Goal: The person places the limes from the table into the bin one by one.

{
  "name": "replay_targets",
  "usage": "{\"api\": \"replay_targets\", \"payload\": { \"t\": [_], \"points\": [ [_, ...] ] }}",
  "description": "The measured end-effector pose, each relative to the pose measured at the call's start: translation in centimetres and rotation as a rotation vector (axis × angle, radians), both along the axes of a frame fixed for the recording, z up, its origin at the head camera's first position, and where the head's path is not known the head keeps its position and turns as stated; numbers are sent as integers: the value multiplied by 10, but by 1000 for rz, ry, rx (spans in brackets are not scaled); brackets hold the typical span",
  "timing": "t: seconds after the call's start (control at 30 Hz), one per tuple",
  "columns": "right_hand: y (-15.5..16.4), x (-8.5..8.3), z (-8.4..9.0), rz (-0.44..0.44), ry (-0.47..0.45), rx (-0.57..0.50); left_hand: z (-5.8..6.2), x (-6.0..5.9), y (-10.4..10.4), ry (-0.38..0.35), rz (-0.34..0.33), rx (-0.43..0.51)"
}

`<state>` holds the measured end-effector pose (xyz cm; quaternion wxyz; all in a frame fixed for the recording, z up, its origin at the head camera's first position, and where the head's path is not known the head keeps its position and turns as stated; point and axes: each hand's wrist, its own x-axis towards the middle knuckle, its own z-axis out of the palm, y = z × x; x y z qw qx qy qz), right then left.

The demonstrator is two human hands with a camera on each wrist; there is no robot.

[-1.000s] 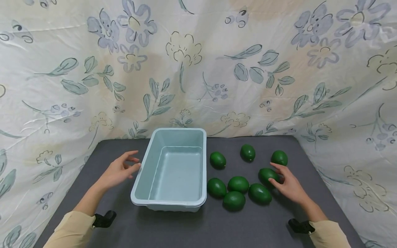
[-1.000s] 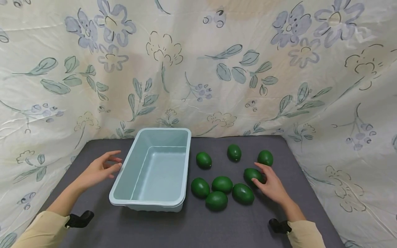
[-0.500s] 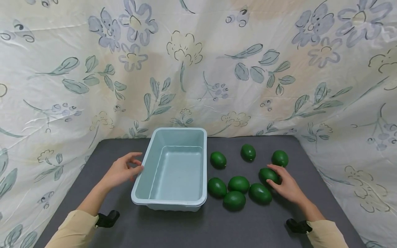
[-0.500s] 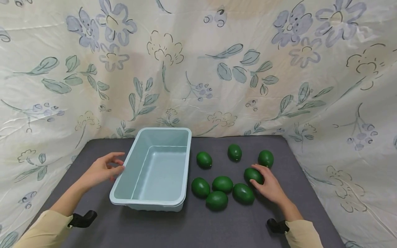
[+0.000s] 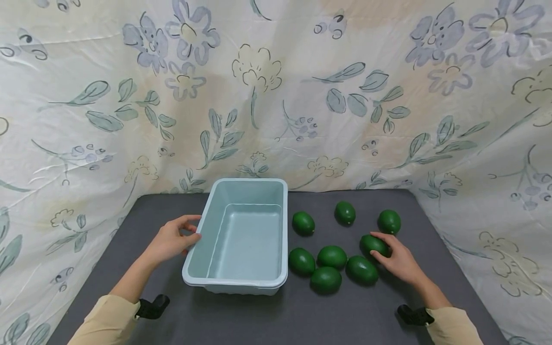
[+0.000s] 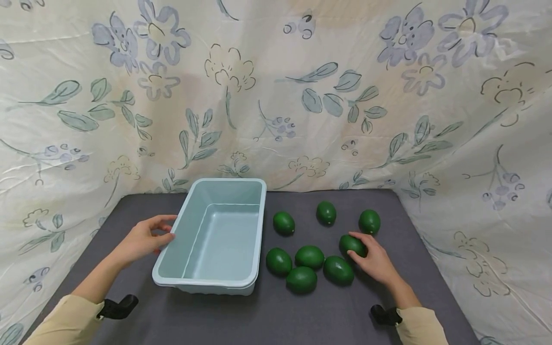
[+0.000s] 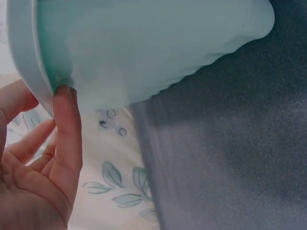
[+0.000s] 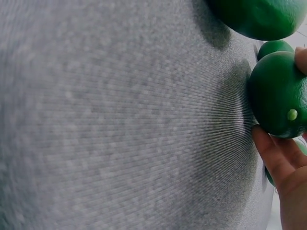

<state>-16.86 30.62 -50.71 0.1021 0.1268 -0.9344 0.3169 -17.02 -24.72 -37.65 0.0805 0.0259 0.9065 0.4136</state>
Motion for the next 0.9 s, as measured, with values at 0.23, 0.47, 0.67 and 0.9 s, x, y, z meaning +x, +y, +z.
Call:
{"api": "replay_targets", "payload": {
  "t": [0.23, 0.47, 0.67, 0.9],
  "points": [
    [0, -1, 3, -1, -7, -3, -2, 0, 1, -12, 14, 10],
    [-5, -3, 15, 7, 5, -8, -5, 0, 0, -23, 20, 28],
    [-14, -6, 30, 28, 25, -5, -7, 0, 0, -19, 35, 40],
    [-25, -12, 46, 60, 32, -31, -3, 2, 1, -30, 20, 56]
  ]
}}
